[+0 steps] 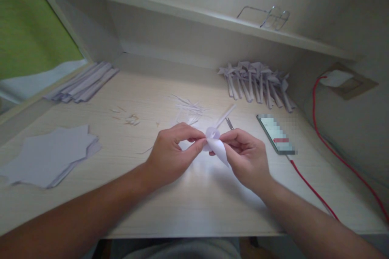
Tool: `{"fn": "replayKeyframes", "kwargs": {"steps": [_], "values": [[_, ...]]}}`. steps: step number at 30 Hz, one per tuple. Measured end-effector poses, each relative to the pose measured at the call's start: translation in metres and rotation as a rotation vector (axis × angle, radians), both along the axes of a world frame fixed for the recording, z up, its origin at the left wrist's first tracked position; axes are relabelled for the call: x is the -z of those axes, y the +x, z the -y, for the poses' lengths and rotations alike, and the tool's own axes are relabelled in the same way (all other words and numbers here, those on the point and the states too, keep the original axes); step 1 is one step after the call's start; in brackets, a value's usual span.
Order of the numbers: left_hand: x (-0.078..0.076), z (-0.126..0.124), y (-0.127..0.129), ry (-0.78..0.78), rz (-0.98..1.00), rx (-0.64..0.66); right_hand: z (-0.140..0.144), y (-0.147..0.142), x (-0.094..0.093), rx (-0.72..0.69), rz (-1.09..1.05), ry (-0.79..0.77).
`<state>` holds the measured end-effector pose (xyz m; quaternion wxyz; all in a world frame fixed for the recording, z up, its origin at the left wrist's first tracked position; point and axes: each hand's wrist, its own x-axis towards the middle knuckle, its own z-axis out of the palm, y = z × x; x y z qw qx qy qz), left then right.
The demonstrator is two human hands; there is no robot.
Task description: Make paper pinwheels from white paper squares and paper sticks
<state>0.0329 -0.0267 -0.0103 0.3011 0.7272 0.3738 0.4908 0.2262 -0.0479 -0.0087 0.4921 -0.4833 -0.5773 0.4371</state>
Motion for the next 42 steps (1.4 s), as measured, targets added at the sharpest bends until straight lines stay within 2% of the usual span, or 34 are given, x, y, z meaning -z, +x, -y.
{"fn": "replayKeyframes", "kwargs": {"steps": [6,9,15,21,27,34,42], "values": [[0.005,0.000,0.002,-0.029,-0.005,0.019,-0.001,-0.002,0.005,-0.025,0.025,0.001],[0.005,-0.002,0.001,-0.024,-0.011,-0.014,-0.004,-0.002,0.005,-0.026,-0.012,-0.024],[0.006,-0.008,-0.001,0.163,-0.052,-0.004,-0.007,0.000,0.002,-0.037,-0.007,0.009],[0.004,-0.007,-0.003,0.232,-0.093,0.011,-0.010,0.000,0.002,-0.066,-0.005,-0.003],[0.003,-0.005,-0.003,0.164,-0.105,0.040,-0.010,0.005,-0.001,-0.135,0.126,0.045],[0.005,-0.003,-0.004,0.200,-0.114,0.094,-0.008,0.011,-0.009,-0.207,0.328,0.134],[0.004,-0.002,-0.004,0.218,-0.190,0.140,-0.008,0.013,-0.008,-0.289,0.351,0.184]]}}
